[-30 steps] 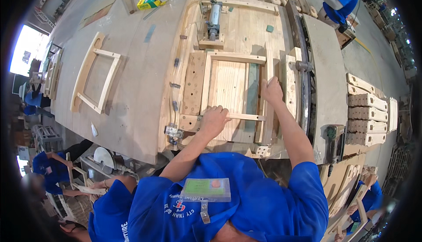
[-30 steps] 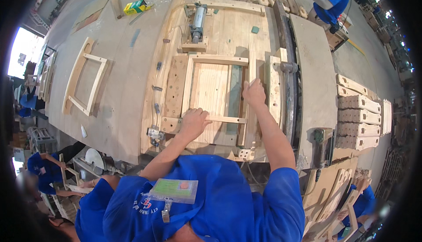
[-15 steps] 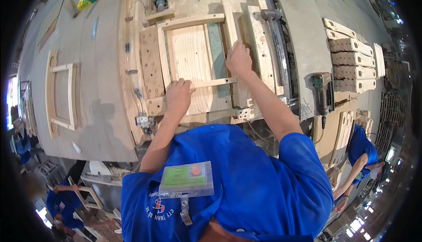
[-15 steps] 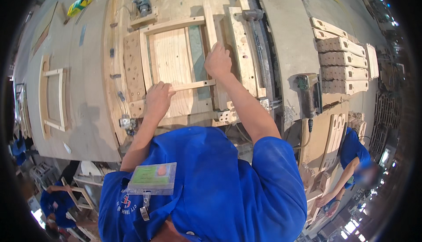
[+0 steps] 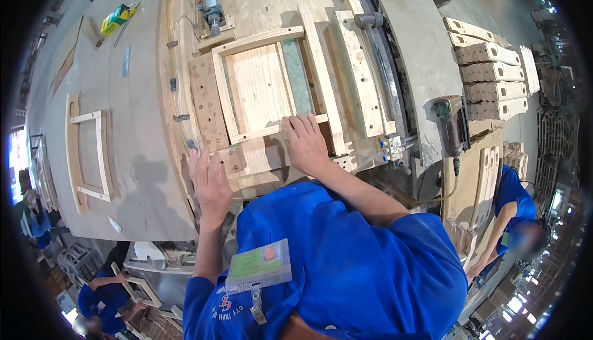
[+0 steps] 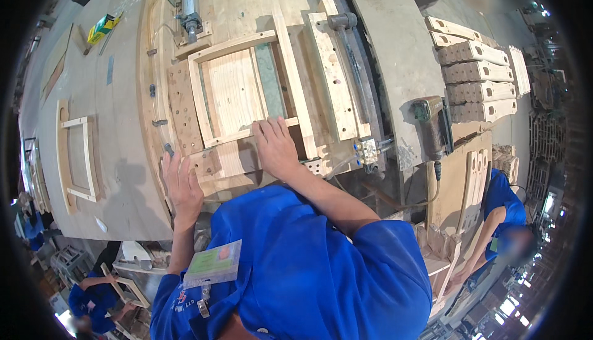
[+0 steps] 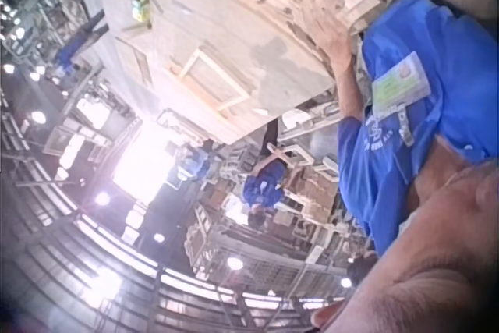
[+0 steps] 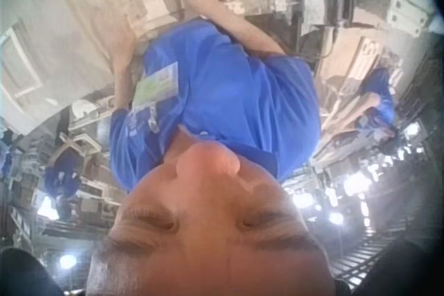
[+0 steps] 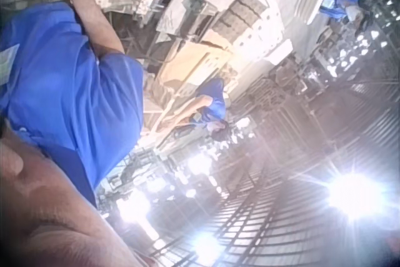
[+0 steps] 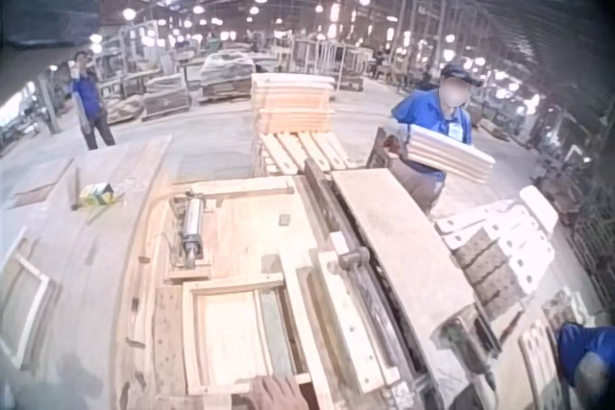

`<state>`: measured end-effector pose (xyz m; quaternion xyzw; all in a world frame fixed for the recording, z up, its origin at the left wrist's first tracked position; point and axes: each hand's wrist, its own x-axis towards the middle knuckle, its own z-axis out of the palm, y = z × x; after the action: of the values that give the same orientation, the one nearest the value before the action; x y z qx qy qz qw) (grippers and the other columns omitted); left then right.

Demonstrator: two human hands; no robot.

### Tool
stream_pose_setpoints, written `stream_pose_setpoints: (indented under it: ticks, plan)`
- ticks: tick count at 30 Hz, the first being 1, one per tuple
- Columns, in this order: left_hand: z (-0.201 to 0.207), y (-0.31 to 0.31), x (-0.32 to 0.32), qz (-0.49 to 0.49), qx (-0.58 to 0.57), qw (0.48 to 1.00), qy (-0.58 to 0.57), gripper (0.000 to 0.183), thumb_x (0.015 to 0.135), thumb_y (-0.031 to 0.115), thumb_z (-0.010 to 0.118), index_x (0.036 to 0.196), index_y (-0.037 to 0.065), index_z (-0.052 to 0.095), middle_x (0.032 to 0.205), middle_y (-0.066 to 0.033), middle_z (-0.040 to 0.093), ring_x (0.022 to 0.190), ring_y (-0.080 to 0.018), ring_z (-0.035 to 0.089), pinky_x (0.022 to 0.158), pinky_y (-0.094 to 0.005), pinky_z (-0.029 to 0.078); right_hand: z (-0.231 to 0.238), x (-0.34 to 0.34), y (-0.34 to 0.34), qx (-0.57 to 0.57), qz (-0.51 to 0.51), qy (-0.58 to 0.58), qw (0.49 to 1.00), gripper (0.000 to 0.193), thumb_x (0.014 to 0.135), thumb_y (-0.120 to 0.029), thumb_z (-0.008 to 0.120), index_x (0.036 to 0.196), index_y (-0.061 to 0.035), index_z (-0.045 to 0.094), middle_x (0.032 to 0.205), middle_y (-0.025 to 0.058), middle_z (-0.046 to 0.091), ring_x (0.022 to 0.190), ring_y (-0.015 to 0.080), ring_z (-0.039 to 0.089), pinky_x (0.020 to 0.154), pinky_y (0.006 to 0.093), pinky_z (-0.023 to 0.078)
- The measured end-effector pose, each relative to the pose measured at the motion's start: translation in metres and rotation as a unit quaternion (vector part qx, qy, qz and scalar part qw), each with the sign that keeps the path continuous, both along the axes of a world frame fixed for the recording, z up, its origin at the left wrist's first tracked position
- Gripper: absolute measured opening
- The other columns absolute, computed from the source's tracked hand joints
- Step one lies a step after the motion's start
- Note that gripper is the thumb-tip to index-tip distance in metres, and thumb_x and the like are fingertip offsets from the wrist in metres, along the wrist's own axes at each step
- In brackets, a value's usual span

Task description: The person assembles wooden frames by placing pieces into a jig, tapping them with a hammer, and securing them with a nail gun. The person repeats this process for multiple frames, moving completed frames aside and retrieving new pieces.

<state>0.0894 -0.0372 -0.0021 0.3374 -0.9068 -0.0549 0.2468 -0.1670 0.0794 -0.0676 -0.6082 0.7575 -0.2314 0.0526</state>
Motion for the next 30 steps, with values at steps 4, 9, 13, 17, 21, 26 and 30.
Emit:
stream_pose_setpoints:
  ticks: [4,9,13,17,21,26,30]
  plan:
    - [0.002,-0.003,-0.047,-0.036,0.021,0.997,0.058,0.030,0.095,0.002,0.073,0.124,-0.001,0.069,0.134,-0.0201,0.065,0.131,-0.0455,0.059,0.113,-0.0598,0.045,0.003,-0.003,0.004,-0.011,-0.002,0.032,0.999,0.059,0.089,-0.012,0.074,0.142,0.0033,0.056,0.139,0.0205,0.059,0.134,0.0426,0.054,0.122,0.0563,0.038]
    - [-0.039,-0.024,-0.135,-0.076,0.157,0.973,0.154,0.017,0.095,0.007,0.074,0.111,0.001,0.073,0.111,-0.0146,0.071,0.112,-0.0368,0.066,0.098,-0.0490,0.053,0.054,-0.053,0.077,-0.055,-0.118,-0.128,0.983,0.060,0.089,-0.007,0.076,0.144,0.0051,0.056,0.139,0.0236,0.062,0.135,0.0466,0.055,0.116,0.0518,0.043]
    - [-0.083,-0.036,-0.169,-0.036,0.191,0.977,0.089,0.017,0.100,0.018,0.071,0.107,0.003,0.076,0.106,-0.0150,0.073,0.105,-0.0362,0.065,0.094,-0.0471,0.052,0.072,-0.095,0.160,-0.082,-0.320,0.089,0.940,0.047,0.098,-0.010,0.066,0.142,0.0048,0.059,0.137,0.0255,0.063,0.127,0.0484,0.059,0.115,0.0538,0.044]
    - [-0.091,-0.040,-0.181,-0.034,0.195,0.979,0.040,0.022,0.102,0.023,0.067,0.104,0.003,0.077,0.103,-0.0158,0.071,0.103,-0.0367,0.064,0.094,-0.0484,0.051,0.079,-0.117,0.098,-0.119,-0.232,0.167,0.951,0.046,0.100,-0.013,0.065,0.142,0.0050,0.058,0.133,0.0263,0.065,0.124,0.0496,0.061,0.113,0.0548,0.046]
    - [-0.091,-0.040,-0.175,-0.022,0.197,0.979,0.044,0.023,0.103,0.024,0.066,0.103,0.004,0.077,0.102,-0.0145,0.072,0.102,-0.0360,0.066,0.093,-0.0491,0.051,0.080,-0.174,0.046,-0.078,-0.255,0.028,0.963,0.048,0.099,-0.020,0.070,0.139,0.0025,0.057,0.121,0.0231,0.068,0.120,0.0467,0.065,0.103,0.0536,0.053]
    - [-0.086,-0.039,-0.182,-0.028,0.192,0.980,0.035,0.022,0.101,0.023,0.066,0.103,0.004,0.077,0.099,-0.0155,0.071,0.101,-0.0360,0.065,0.092,-0.0492,0.050,0.026,-0.216,0.012,0.156,-0.319,0.066,0.932,0.046,0.094,-0.028,0.077,0.127,0.0007,0.063,0.106,0.0217,0.071,0.106,0.0445,0.071,0.090,0.0533,0.056]
    - [-0.083,-0.040,-0.185,-0.031,0.214,0.976,0.007,0.027,0.104,0.026,0.062,0.103,0.004,0.078,0.101,-0.0157,0.070,0.104,-0.0360,0.064,0.094,-0.0496,0.051,0.022,-0.221,-0.001,0.041,-0.369,-0.099,0.923,0.034,0.095,-0.028,0.076,0.113,0.0002,0.069,0.087,0.0179,0.071,0.089,0.0360,0.072,0.085,0.0478,0.057]
